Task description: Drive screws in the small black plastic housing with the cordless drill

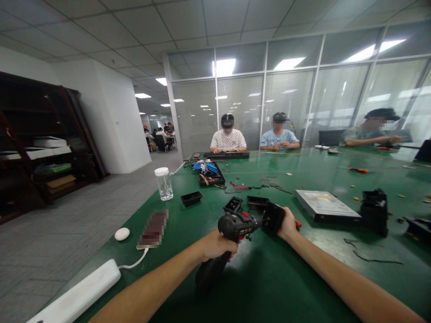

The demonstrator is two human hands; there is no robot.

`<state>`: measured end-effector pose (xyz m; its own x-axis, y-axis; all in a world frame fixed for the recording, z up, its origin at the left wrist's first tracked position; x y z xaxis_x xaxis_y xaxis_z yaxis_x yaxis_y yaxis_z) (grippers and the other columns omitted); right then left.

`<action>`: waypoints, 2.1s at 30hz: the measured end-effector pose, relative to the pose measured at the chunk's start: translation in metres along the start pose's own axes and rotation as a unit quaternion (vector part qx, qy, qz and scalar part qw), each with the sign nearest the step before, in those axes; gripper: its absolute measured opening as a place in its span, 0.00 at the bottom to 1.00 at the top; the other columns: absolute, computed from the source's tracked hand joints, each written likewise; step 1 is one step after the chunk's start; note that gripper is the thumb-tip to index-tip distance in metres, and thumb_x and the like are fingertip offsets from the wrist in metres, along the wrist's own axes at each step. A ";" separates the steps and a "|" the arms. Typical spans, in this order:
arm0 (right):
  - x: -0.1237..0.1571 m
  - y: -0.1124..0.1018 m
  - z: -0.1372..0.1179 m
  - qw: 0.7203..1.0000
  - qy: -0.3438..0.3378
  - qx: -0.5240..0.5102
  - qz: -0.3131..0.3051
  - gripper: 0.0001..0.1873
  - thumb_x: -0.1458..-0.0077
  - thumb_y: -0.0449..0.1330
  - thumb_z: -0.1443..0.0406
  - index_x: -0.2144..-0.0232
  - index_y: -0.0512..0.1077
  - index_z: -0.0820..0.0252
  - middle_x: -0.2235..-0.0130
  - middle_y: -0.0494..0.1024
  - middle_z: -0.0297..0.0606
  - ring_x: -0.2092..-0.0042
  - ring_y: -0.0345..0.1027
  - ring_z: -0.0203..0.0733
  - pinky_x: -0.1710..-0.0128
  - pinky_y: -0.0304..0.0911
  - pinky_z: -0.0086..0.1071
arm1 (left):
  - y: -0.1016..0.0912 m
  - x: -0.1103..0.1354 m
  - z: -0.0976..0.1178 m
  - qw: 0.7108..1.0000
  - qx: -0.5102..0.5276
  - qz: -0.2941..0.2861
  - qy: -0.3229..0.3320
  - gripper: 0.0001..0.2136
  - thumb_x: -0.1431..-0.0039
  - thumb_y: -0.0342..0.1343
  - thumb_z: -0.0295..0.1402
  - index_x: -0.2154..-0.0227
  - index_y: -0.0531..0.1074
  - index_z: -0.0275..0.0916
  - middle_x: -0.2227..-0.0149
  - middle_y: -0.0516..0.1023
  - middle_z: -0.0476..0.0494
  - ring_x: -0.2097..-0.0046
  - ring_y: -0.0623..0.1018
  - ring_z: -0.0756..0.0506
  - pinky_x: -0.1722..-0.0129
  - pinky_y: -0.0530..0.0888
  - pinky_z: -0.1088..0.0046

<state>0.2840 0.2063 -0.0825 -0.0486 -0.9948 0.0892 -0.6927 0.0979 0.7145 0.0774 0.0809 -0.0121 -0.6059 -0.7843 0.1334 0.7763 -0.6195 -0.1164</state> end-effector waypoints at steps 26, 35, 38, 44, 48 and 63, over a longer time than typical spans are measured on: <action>0.001 0.003 -0.002 1.000 -0.008 -0.003 -0.012 0.11 0.59 0.49 0.62 0.74 0.69 0.57 0.78 0.73 0.36 0.77 0.66 0.43 0.78 0.61 0.35 | 0.001 -0.001 0.002 1.000 0.004 -0.008 0.016 0.05 0.66 0.49 0.23 0.80 0.66 0.33 0.80 0.66 0.50 0.78 0.67 0.52 0.78 0.64 0.75; 0.002 0.004 -0.001 1.000 -0.002 0.004 -0.004 0.10 0.57 0.49 0.61 0.75 0.69 0.57 0.79 0.72 0.36 0.77 0.66 0.43 0.77 0.61 0.35 | 0.000 -0.002 -0.002 1.000 0.006 -0.007 0.007 0.05 0.65 0.50 0.23 0.80 0.66 0.33 0.81 0.66 0.51 0.79 0.66 0.52 0.79 0.64 0.75; 0.002 0.004 -0.001 1.000 -0.003 0.003 -0.008 0.10 0.58 0.49 0.61 0.75 0.69 0.57 0.79 0.73 0.36 0.77 0.66 0.43 0.77 0.61 0.35 | 0.001 -0.002 -0.003 1.000 0.003 -0.008 -0.004 0.05 0.65 0.49 0.23 0.79 0.66 0.34 0.81 0.65 0.51 0.79 0.66 0.52 0.79 0.64 0.75; 0.001 0.003 -0.001 1.000 -0.003 -0.002 -0.008 0.10 0.58 0.49 0.62 0.75 0.69 0.57 0.79 0.72 0.36 0.77 0.66 0.43 0.77 0.61 0.35 | 0.001 -0.002 -0.001 1.000 0.000 -0.012 0.013 0.05 0.65 0.49 0.23 0.80 0.66 0.33 0.80 0.65 0.51 0.79 0.66 0.52 0.79 0.64 0.75; 0.002 0.002 -0.001 1.000 -0.003 -0.012 -0.001 0.10 0.58 0.49 0.63 0.75 0.69 0.57 0.80 0.72 0.35 0.78 0.66 0.42 0.77 0.62 0.35 | 0.000 -0.002 -0.002 1.000 0.001 -0.009 0.011 0.05 0.65 0.49 0.23 0.80 0.66 0.33 0.80 0.66 0.50 0.79 0.66 0.52 0.79 0.65 0.75; 0.002 0.002 -0.002 1.000 -0.008 -0.014 0.003 0.11 0.59 0.49 0.62 0.73 0.70 0.57 0.79 0.72 0.35 0.78 0.66 0.43 0.77 0.62 0.37 | 0.001 -0.002 -0.002 1.000 0.003 -0.012 0.004 0.05 0.65 0.49 0.23 0.80 0.66 0.34 0.82 0.65 0.51 0.80 0.65 0.53 0.79 0.63 0.76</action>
<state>0.2837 0.2045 -0.0794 -0.0633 -0.9946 0.0824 -0.6723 0.1035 0.7330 0.0791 0.0813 -0.0142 -0.6264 -0.7690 0.1276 0.7620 -0.6386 -0.1078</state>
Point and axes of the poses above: each hand's wrist, its own x-axis away from the middle knuckle, its own y-axis out of the palm, z = x × y, the point moved 10 cm from there along -x, towards the middle knuckle
